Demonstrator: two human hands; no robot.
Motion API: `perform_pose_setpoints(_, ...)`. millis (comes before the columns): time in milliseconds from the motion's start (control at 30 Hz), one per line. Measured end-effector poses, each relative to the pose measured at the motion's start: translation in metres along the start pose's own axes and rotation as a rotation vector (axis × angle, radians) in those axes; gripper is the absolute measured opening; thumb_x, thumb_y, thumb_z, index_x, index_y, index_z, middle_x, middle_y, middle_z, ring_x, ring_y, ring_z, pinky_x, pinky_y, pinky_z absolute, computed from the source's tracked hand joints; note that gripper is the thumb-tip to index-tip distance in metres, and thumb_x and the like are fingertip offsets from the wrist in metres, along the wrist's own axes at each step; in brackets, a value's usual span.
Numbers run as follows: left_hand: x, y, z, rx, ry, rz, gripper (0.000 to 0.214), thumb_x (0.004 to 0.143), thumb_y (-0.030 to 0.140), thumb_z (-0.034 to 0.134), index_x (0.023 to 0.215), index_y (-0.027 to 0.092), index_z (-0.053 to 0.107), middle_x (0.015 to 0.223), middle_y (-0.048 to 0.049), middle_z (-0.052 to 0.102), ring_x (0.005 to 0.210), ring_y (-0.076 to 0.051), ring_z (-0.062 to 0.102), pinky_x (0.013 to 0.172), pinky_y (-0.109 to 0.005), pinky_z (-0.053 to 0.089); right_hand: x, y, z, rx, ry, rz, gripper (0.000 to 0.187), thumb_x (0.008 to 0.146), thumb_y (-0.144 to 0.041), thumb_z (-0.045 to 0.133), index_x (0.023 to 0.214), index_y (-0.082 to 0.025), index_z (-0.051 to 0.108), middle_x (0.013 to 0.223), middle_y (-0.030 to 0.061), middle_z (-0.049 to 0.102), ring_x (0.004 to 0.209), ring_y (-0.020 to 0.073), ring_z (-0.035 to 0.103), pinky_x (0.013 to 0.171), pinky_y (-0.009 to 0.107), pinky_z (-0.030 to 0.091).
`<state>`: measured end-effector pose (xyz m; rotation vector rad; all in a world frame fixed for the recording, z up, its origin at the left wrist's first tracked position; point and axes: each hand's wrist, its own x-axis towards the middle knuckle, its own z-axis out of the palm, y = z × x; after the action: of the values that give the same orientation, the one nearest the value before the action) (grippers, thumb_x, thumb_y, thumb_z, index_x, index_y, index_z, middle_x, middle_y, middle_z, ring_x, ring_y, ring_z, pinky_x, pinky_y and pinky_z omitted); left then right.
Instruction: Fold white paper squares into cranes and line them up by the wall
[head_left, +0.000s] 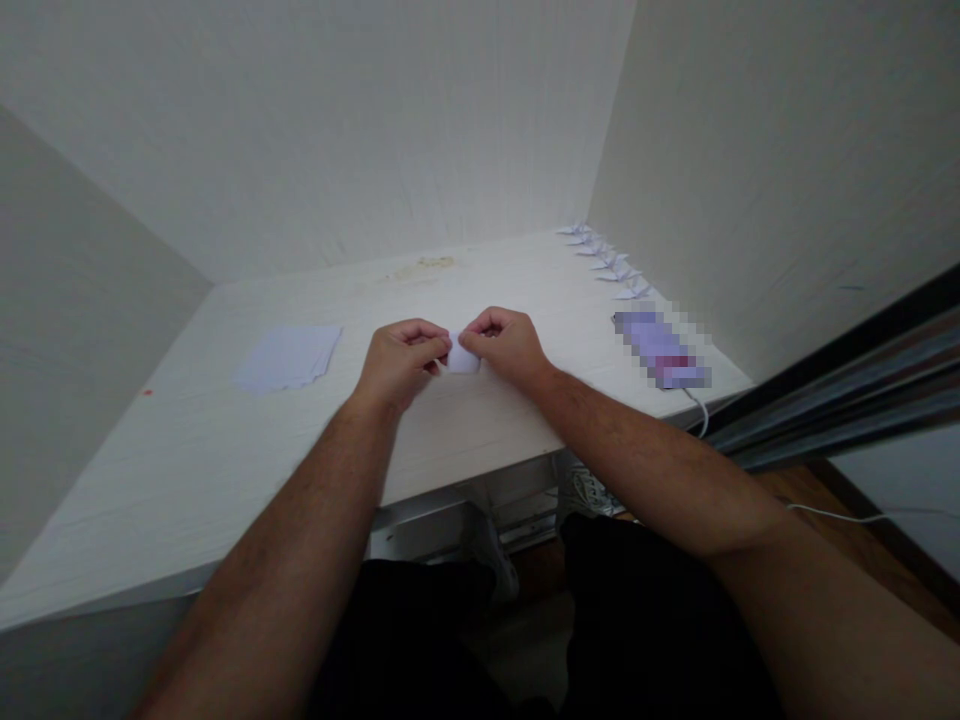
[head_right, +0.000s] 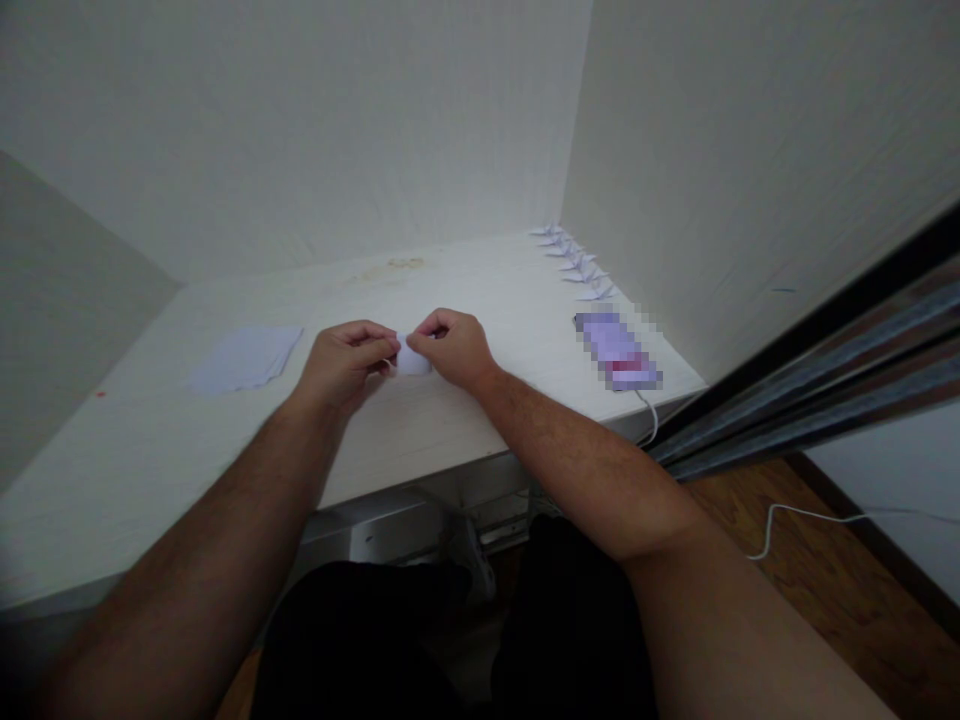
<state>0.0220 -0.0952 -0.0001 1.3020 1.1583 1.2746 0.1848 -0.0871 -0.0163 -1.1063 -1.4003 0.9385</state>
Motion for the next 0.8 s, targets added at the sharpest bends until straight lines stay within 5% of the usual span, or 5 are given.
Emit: perform_pose_setpoints(800,-0.0027,0.0056,-0.0002,0.147,-0.056,-0.008,0.013,0.061,0.025,0.077,0.069,0.016,0.070,0.054,-0.0017,0.065,0.046,-0.010,0.052,0.049,-0.023,0.039,0.0002,0.0031,-0.0004,-0.051,-0.024,-0.003,0.014,0.069,-0.031,0.072,0.069,-0.018,0.066,0.063,-0.0019,0.062,0.059,0.0113,0.052,0.057,0.026,0.041)
